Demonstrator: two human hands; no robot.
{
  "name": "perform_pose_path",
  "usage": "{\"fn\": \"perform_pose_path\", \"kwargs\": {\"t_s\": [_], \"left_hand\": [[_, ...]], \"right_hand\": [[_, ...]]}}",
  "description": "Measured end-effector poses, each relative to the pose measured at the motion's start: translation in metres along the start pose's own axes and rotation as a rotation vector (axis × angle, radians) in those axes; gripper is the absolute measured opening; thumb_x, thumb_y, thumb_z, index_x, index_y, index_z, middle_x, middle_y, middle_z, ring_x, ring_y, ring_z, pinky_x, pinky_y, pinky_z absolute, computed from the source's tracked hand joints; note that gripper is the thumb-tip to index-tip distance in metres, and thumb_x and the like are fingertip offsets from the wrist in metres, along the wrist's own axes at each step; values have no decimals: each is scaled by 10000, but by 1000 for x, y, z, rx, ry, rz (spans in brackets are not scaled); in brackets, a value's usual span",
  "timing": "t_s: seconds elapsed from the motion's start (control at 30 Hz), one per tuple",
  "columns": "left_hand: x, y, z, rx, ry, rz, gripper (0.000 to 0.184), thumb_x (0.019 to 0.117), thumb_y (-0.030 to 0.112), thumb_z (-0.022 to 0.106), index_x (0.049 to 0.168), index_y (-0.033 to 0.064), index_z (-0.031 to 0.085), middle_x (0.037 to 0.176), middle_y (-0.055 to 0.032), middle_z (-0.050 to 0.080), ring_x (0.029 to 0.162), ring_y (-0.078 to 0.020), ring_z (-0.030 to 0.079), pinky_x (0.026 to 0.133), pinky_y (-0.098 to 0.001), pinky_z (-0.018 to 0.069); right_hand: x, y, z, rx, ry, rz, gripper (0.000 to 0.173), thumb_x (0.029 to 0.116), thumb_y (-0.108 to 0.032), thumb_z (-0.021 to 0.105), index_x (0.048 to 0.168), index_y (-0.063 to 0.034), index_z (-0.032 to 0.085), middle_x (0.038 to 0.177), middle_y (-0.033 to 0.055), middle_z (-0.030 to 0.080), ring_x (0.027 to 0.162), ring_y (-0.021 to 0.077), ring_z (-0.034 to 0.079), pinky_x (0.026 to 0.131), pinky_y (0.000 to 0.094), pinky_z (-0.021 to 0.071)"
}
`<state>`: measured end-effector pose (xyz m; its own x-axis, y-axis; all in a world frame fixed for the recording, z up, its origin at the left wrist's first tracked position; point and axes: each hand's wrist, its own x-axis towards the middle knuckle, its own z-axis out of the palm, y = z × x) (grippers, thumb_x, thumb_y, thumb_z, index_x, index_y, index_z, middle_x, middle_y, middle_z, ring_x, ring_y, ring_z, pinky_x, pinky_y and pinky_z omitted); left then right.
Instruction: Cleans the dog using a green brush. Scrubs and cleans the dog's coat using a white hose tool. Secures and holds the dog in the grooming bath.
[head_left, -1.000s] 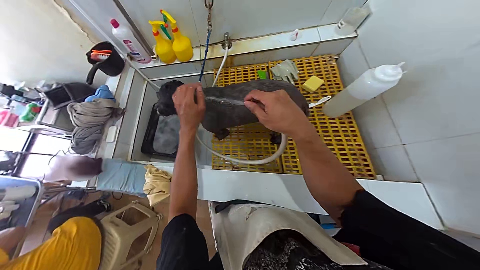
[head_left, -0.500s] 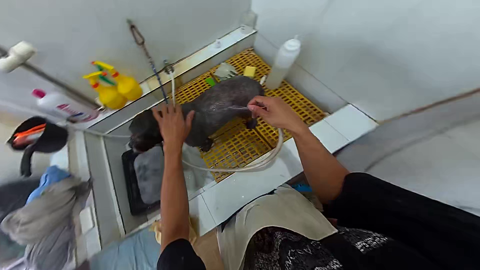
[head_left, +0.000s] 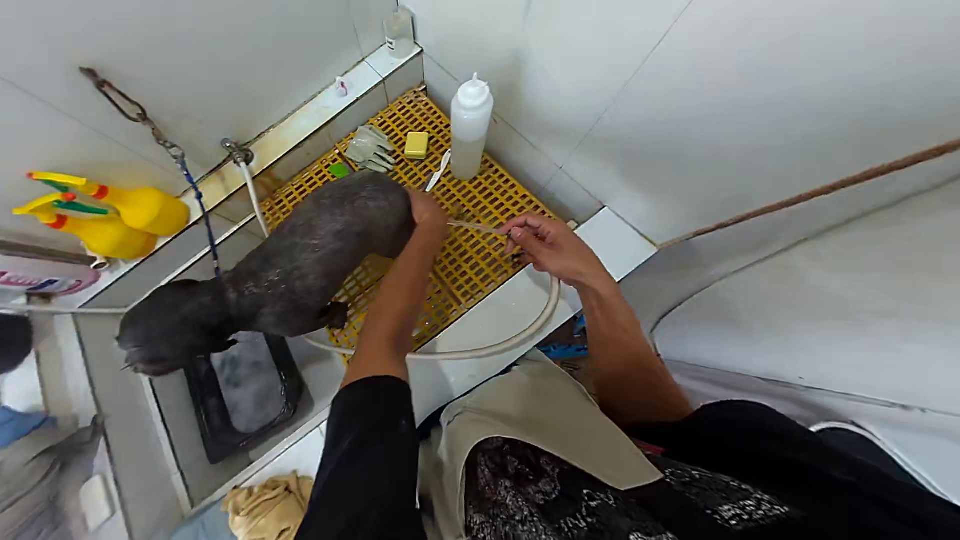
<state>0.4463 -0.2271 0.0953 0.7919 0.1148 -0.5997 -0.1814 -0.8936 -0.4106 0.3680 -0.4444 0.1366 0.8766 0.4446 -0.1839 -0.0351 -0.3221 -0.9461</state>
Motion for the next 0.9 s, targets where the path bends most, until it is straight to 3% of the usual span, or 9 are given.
{"fn": "perform_pose_path", "kwargs": {"t_s": [0.17, 0.2, 0.27, 0.33, 0.37, 0.43, 0.5, 0.6, 0.9], "left_hand": [[11, -27, -17, 15, -108, -113, 325, 1010, 142, 564, 1216, -94, 650, 1315, -283, 615, 1290, -474, 524, 1112, -735, 249], [12, -37, -20, -65, -80, -88, 294, 998, 136, 587, 1176, -84, 667, 1253, -285, 641, 1236, -482, 559, 1075, -743, 300], [13, -61, -26, -379, 28, -23, 286, 970, 165, 625, 1152, -50, 678, 1188, -298, 661, 1146, -505, 615, 930, -741, 440], [20, -87, -30, -703, 159, 37, 372, 1042, 290, 564, 1232, -21, 640, 1168, -273, 671, 1106, -461, 652, 914, -692, 495], [20, -97, -29, -897, 254, 61, 396, 1070, 309, 518, 1238, -34, 624, 1095, -249, 682, 1023, -406, 676, 905, -626, 521], [13, -108, -24, -1335, 465, 56, 380, 1104, 289, 416, 1215, -30, 590, 868, -118, 629, 751, -215, 633, 735, -415, 553], [4, -110, -19, -1811, 645, 51, 327, 1128, 284, 316, 1062, 53, 538, 721, 25, 527, 617, -88, 544, 634, -281, 524], [-13, -107, -20, -2337, 806, 51, 421, 1136, 351, 234, 864, 156, 489, 614, 66, 448, 521, -76, 469, 572, -264, 502], [-22, -95, 4, -2600, 849, 107, 524, 1124, 431, 158, 795, 167, 470, 553, 60, 407, 466, -92, 449, 531, -263, 489]], "right_hand": [[41, 33, -48, -28, -134, -9, 245, 1096, -198, 465, 1180, -90, 668, 837, 42, 699, 540, 104, 539, 481, 273, 453], [51, 31, -54, -38, -167, -24, 245, 1095, -196, 469, 1176, -84, 671, 854, 41, 696, 583, 108, 562, 521, 286, 474], [68, 25, -59, -74, -216, -70, 244, 1091, -199, 482, 1163, -80, 683, 877, 43, 707, 690, 124, 629, 638, 334, 534], [87, 18, -61, -119, -254, -110, 248, 1092, -199, 483, 1163, -82, 690, 894, 55, 720, 790, 157, 684, 765, 405, 576], [96, 16, -59, -138, -257, -132, 247, 1091, -194, 483, 1155, -82, 693, 884, 57, 718, 793, 169, 687, 781, 428, 574], [115, 11, -58, -190, -266, -172, 244, 1088, -187, 488, 1149, -80, 699, 875, 59, 718, 792, 184, 693, 801, 458, 574], [131, 5, -57, -222, -285, -192, 250, 1087, -200, 489, 1144, -86, 705, 870, 58, 714, 785, 190, 691, 788, 461, 578], [147, -2, -58, -256, -311, -213, 253, 1092, -211, 480, 1128, -93, 700, 877, 51, 715, 771, 169, 686, 778, 421, 573], [156, 4, -58, -219, -344, -278, 230, 1084, -220, 499, 1132, -118, 700, 868, 21, 711, 754, 135, 672, 760, 388, 562]]}}
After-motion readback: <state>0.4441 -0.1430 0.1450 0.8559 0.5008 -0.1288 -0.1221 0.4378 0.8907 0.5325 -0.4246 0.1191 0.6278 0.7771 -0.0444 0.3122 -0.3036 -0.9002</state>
